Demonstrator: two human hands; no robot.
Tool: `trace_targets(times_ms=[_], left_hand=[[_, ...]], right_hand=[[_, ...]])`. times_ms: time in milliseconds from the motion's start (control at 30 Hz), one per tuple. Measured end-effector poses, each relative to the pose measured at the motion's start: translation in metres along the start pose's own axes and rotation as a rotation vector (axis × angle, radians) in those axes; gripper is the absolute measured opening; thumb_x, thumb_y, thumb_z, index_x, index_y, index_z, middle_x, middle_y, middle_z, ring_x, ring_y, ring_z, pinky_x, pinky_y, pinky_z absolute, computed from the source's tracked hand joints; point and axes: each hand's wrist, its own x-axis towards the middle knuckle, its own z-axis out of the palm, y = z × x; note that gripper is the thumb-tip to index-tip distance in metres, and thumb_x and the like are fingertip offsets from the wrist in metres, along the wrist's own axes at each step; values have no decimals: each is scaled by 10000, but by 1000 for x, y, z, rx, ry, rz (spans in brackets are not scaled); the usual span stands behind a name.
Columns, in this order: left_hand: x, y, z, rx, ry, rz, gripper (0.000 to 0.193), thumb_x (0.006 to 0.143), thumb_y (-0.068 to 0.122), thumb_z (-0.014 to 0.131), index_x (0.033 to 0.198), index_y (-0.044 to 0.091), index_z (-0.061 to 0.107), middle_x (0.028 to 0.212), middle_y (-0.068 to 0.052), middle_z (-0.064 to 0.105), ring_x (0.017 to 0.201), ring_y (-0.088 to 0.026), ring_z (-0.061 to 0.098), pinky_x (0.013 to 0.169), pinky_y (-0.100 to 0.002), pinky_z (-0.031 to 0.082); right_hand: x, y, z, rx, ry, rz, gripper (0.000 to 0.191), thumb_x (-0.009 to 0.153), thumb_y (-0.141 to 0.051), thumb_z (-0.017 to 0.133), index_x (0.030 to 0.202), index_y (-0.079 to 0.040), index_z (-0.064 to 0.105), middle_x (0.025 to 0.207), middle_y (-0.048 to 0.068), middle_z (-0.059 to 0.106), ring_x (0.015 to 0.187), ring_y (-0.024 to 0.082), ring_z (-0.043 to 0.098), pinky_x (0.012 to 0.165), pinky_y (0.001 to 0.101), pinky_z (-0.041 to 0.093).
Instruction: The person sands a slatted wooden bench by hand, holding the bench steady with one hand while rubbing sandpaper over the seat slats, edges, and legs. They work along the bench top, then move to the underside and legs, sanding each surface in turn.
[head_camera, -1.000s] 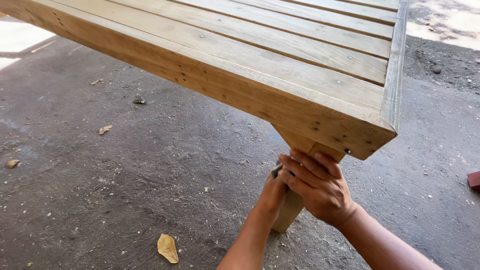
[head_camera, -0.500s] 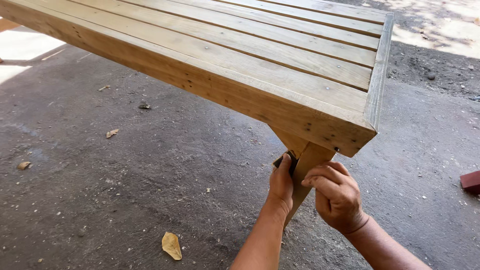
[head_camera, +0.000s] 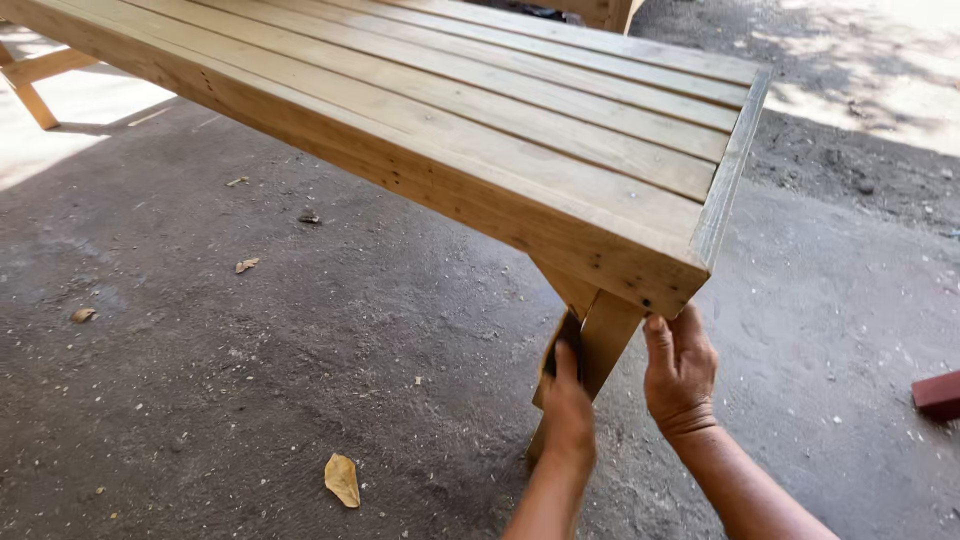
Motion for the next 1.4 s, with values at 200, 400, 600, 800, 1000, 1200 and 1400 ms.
trace_targets(times_ms=[200, 400, 600, 800, 1000, 1200, 1400], left_hand=[[5, 8, -3, -32, -57, -13, 582, 1036, 423, 423, 1468, 46, 522, 1444, -123, 602, 1281, -217, 581, 1082, -357, 446], [3, 20, -4, 27, -6, -71, 574, 1030, 464, 407, 1438, 75, 518, 1416, -103, 613, 1291, -231, 572, 1103, -379, 426], [4, 20, -1, -79, -25, -86, 593, 1009, 483, 424, 1419, 70, 534, 1398, -97, 635, 1267, -211, 611, 1089, -370, 462], [5, 32, 1, -133, -80, -143, 600, 1037, 487, 431, 1406, 28, 547, 1374, -134, 631, 1229, -246, 604, 1047, -382, 468], [-1, 29, -4, 24, 40, -153, 573, 1023, 477, 427, 1422, 83, 543, 1387, -90, 643, 1259, -213, 602, 1071, -359, 453], [-1, 26, 7, -95, 13, -108, 552, 1030, 445, 435, 1428, 82, 557, 1386, -112, 634, 1265, -248, 597, 1087, -388, 460], [-5, 47, 24, -227, -16, -29, 569, 1039, 435, 417, 1463, 75, 537, 1449, -73, 612, 1297, -209, 587, 1120, -387, 443]], right_hand=[[6, 7, 12, -76, -11, 11, 422, 1076, -440, 524, 1104, -34, 634, 895, 160, 682, 831, 318, 659, 766, 417, 510], [-2, 3, 25, -63, 58, -147, 498, 1124, -468, 413, 1249, -25, 605, 1082, 227, 667, 1018, 450, 636, 858, 504, 493], [-2, 1, 32, -108, 105, -175, 450, 1129, -416, 388, 1256, -33, 586, 1126, 249, 639, 1062, 478, 606, 908, 526, 482], [-1, -2, 34, -88, 126, -225, 442, 1154, -403, 371, 1283, -32, 574, 1209, 260, 627, 1113, 491, 586, 939, 537, 471], [-4, -4, 37, -117, 150, -242, 480, 1147, -417, 350, 1326, -17, 545, 1226, 258, 609, 1129, 489, 568, 968, 547, 458], [-2, -4, 37, -134, 137, -246, 489, 1148, -426, 341, 1306, -20, 563, 1238, 257, 615, 1140, 489, 571, 974, 546, 459], [-2, 3, 32, -125, 102, -268, 498, 1134, -435, 351, 1314, -24, 568, 1213, 256, 629, 1138, 475, 591, 985, 525, 472]])
